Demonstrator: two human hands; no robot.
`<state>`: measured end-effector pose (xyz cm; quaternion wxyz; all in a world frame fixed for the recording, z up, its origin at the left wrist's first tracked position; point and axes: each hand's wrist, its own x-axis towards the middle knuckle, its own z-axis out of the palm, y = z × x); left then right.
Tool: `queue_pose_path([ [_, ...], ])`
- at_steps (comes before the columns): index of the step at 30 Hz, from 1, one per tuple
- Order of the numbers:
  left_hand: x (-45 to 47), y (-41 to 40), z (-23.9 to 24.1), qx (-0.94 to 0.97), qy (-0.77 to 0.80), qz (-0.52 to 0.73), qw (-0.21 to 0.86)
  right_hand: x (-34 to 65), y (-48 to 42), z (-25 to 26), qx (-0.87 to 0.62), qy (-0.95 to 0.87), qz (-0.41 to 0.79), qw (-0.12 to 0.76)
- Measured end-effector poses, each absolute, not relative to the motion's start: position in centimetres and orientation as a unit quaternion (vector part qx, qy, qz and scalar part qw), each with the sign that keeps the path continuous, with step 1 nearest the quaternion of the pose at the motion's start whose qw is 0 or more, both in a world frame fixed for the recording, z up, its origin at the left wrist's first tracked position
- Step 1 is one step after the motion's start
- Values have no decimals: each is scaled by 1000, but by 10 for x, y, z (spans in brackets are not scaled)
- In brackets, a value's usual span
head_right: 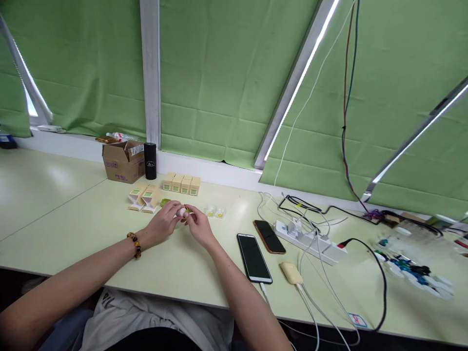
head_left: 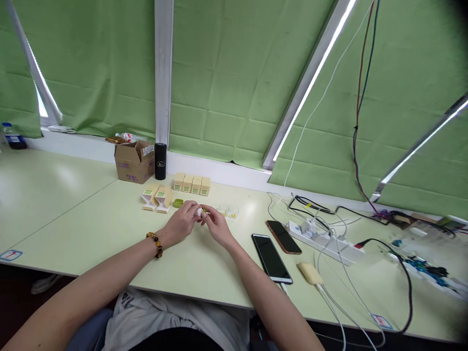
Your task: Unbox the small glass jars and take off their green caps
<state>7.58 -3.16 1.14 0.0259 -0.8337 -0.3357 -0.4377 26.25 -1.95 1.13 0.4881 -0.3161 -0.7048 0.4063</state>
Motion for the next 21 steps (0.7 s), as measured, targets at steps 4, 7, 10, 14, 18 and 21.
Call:
queue_pose_path([
  [4, 70, -31, 15, -801, -355, -479, -55, 269, -18, 9, -307, -738, 345, 493],
  [7, 72, -30, 18, -791, -355, -489, -98, 268, -19, 9, -343, -749, 266, 502],
  [10, 76, -32, 20, -782, -341, -506, -130, 266, -20, 10, -360, -744, 244, 507],
  [14, 82, -33, 20, -753, -332, -542, -169, 262, -22, 12, -344, -733, 262, 525],
  [18, 77, -25, 20, -686, -340, -604, -220, 267, -16, 10, -363, -691, 289, 555],
  [21, 68, -13, 23, -576, -331, -685, -298, 279, -5, 6, -396, -634, 311, 587],
])
